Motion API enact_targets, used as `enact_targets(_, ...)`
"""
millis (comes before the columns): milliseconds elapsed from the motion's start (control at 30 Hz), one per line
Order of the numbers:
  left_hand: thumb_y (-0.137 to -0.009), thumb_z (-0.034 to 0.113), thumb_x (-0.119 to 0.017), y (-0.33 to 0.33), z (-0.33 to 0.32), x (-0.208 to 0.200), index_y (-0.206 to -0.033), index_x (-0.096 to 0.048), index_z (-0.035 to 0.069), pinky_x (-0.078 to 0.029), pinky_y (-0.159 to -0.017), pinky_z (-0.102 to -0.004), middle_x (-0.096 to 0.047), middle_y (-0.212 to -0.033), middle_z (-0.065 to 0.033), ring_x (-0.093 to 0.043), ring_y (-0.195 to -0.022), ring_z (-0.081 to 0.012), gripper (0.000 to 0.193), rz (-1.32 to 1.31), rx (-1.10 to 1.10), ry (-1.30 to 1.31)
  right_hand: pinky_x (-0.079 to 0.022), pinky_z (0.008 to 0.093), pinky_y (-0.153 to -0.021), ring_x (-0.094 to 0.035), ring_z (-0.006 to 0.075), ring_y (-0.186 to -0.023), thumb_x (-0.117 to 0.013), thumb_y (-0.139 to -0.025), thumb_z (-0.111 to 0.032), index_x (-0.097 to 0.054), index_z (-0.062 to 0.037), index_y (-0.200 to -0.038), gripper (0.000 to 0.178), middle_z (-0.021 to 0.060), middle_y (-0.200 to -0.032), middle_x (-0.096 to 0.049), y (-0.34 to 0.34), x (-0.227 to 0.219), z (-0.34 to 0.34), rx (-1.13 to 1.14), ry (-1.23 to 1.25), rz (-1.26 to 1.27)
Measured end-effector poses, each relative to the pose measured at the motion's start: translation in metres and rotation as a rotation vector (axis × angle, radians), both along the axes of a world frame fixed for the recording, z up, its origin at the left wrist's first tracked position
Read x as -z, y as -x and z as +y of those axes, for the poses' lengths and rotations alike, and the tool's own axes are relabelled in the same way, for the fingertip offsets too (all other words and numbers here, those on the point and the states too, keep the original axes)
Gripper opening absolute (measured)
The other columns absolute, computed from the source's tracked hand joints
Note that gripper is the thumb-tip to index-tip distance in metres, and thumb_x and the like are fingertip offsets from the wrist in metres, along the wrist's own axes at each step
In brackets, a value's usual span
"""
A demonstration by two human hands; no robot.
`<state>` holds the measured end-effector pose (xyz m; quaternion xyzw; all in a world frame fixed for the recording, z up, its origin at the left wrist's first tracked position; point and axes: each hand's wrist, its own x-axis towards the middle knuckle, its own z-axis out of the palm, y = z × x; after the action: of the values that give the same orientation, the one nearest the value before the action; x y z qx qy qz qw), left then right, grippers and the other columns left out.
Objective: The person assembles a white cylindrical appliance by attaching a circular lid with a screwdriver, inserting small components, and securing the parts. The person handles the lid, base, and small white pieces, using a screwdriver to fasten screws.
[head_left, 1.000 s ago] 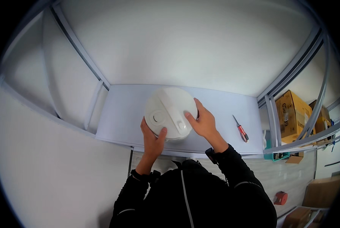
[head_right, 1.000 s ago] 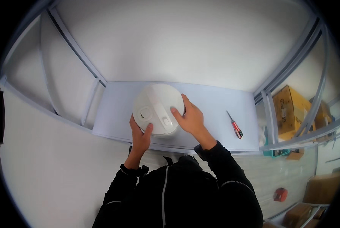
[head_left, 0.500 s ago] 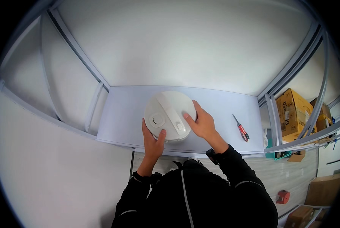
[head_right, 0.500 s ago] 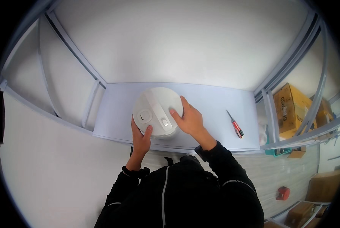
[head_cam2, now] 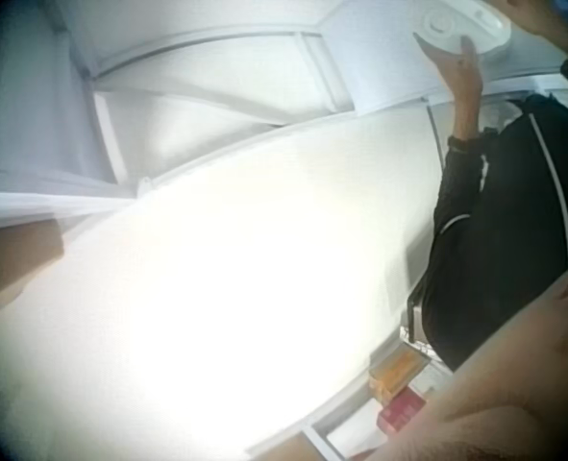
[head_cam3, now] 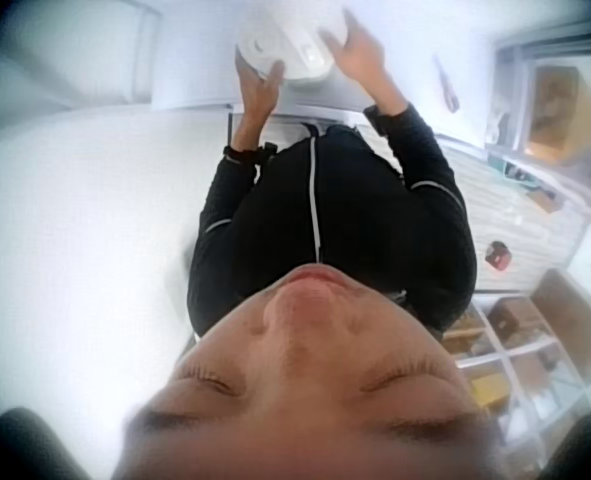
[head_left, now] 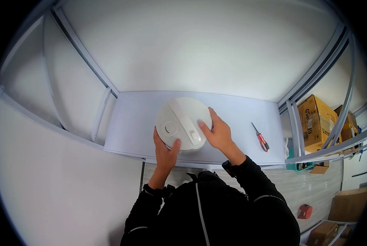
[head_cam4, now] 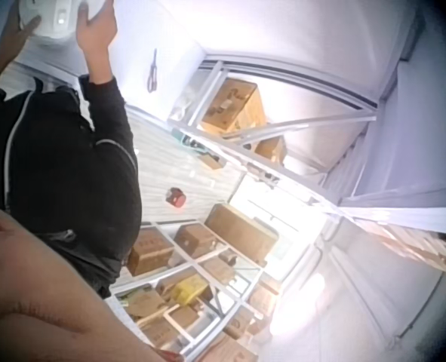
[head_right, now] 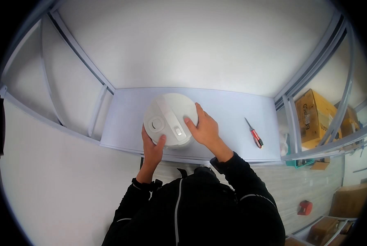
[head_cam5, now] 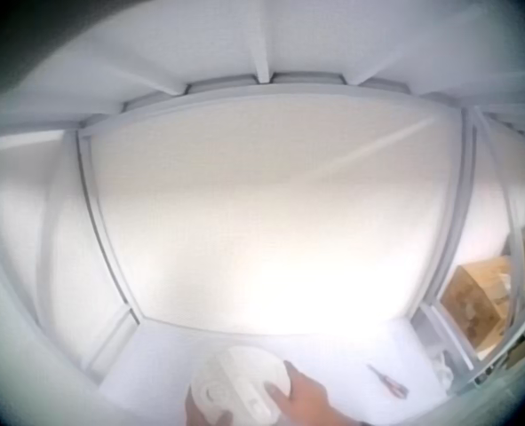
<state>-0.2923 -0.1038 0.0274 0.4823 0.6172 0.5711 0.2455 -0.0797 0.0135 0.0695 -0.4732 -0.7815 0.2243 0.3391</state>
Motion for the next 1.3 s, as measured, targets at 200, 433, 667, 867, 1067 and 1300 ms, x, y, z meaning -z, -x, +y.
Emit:
enact_targets(200,-0.087,0.024,-0.080,0.000,0.000,-0.001,-0.162,-0.014,-0.011,-0.032,-0.123,-0.0491,-0.030,-0.162,-0.0299,-0.037,-0.149,-0.0423,0.105,0.021,-0.001,0.003,-0.056,0.0395,-0.075,-0.073,0.0316,-0.079,-0.066,-0.100,-0.047,-0.047,0.0000,-0.154,0.074,0.0215,-0.108,-0.075,-0.002,0.000,-0.001,0.001,-0.004,0.009)
enact_targets(433,-0.087,0.023,-0.080,-0.002,-0.001,-0.005,-0.162,-0.014,-0.011,-0.030,-0.124,-0.0500,-0.030,-0.162,-0.0305,-0.035,-0.150,-0.0427,0.106,0.023,-0.005,-0.001,-0.056,0.0390,-0.075,-0.074,0.0324,-0.080,-0.063,-0.101,-0.051,-0.045,-0.0009,-0.157,0.077,0.0184,-0.097,-0.076,-0.001,-0.005,-0.005,0.028,0.094,-0.060)
enact_targets(667,-0.088,0.021,-0.079,-0.003,0.000,-0.001,-0.162,-0.016,-0.010,-0.032,-0.123,-0.0483,-0.031,-0.161,-0.0281,-0.037,-0.148,-0.0391,0.101,-0.054,-0.006,-0.015,-0.056,0.0376,-0.074,-0.073,0.0303,-0.078,-0.064,-0.100,-0.050,-0.045,-0.0018,-0.158,0.078,0.0171,-0.093,-0.075,0.000,-0.001,-0.005,0.021,0.087,-0.017)
enact_targets(867,-0.095,0.011,-0.067,-0.005,0.001,-0.006,-0.162,-0.025,-0.003,-0.037,-0.120,-0.0428,-0.045,-0.155,-0.0178,-0.047,-0.142,-0.0277,0.079,-0.213,0.021,-0.069,-0.057,0.0388,-0.074,-0.075,0.0325,-0.079,-0.064,-0.100,-0.052,-0.046,0.0010,-0.153,0.076,0.0176,-0.091,-0.076,0.000,-0.007,-0.008,0.022,0.154,-0.004)
enact_targets(1067,-0.093,0.008,-0.067,0.034,0.020,0.002,-0.163,-0.030,-0.001,-0.039,-0.119,-0.0412,-0.048,-0.154,-0.0168,-0.048,-0.141,-0.0277,0.080,-0.460,0.259,-0.086,-0.057,0.0434,-0.069,-0.076,0.0371,-0.079,-0.064,-0.098,-0.056,-0.058,0.0026,-0.121,0.063,0.0189,-0.085,-0.075,-0.002,-0.039,-0.035,0.086,0.200,-0.248)
enact_targets(1300,-0.093,0.009,-0.068,0.073,0.045,0.025,-0.162,-0.037,0.003,-0.040,-0.119,-0.0423,-0.051,-0.148,-0.0138,-0.052,-0.136,-0.0274,0.076,-0.235,0.232,-0.033,-0.057,0.0411,-0.069,-0.071,0.0324,-0.073,-0.075,-0.091,-0.057,-0.060,-0.0011,-0.126,0.068,0.0156,-0.095,-0.073,-0.035,-0.051,-0.003,0.071,0.059,-0.254)
